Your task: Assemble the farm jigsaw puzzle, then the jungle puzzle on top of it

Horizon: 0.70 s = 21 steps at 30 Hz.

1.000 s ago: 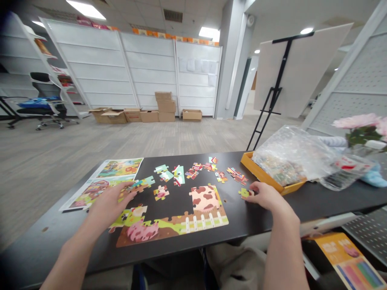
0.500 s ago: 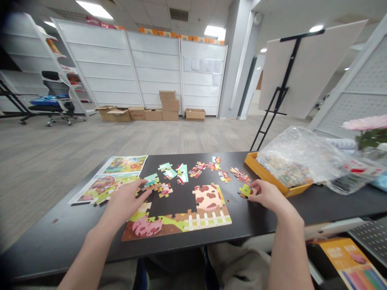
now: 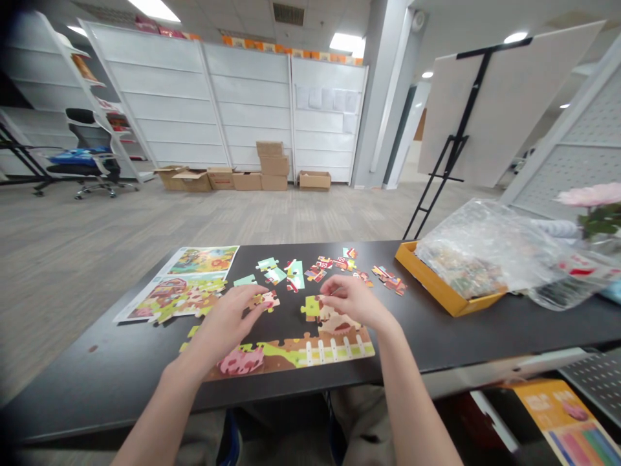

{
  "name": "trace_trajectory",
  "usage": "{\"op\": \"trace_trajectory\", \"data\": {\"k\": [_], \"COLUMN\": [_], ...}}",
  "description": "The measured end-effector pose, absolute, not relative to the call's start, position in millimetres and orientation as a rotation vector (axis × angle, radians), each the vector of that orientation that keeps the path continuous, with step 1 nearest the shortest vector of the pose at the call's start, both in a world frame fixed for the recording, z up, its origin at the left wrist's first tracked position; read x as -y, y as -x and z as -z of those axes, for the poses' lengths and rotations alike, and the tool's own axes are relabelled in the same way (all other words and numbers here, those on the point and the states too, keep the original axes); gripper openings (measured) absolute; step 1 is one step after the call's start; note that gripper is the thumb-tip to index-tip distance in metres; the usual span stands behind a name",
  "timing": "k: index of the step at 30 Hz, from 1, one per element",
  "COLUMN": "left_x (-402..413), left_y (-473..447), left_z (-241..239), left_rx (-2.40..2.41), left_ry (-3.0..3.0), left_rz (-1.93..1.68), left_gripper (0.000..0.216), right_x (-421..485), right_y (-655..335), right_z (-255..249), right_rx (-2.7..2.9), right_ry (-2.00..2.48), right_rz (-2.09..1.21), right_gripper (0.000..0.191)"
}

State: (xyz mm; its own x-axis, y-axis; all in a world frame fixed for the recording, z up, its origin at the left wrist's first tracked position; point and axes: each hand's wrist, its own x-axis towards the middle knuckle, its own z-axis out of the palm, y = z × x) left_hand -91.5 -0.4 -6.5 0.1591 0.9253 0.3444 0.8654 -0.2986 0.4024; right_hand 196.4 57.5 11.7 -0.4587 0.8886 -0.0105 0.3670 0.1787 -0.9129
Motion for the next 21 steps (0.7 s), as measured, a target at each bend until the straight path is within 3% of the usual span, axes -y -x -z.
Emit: {"op": "trace_trajectory", "data": {"k": [9, 21], "left_x": [7, 7], "left_y": [55, 44], "left_z": [3, 3], "left_rx": [-1.466, -1.41], "left_ry": [-2.379, -2.381], "left_rz": [-0.635, -0.549], "left_gripper": [0.02, 0.023], "right_x": [-56, -57], "right_y": [-173, -177], "right_z": [-1, 7], "right_rx": [2.056, 2.141], "right_ry": [1.255, 1.235], "right_rz": [-1.257, -1.18], "right_gripper": [0.009, 0.011]}}
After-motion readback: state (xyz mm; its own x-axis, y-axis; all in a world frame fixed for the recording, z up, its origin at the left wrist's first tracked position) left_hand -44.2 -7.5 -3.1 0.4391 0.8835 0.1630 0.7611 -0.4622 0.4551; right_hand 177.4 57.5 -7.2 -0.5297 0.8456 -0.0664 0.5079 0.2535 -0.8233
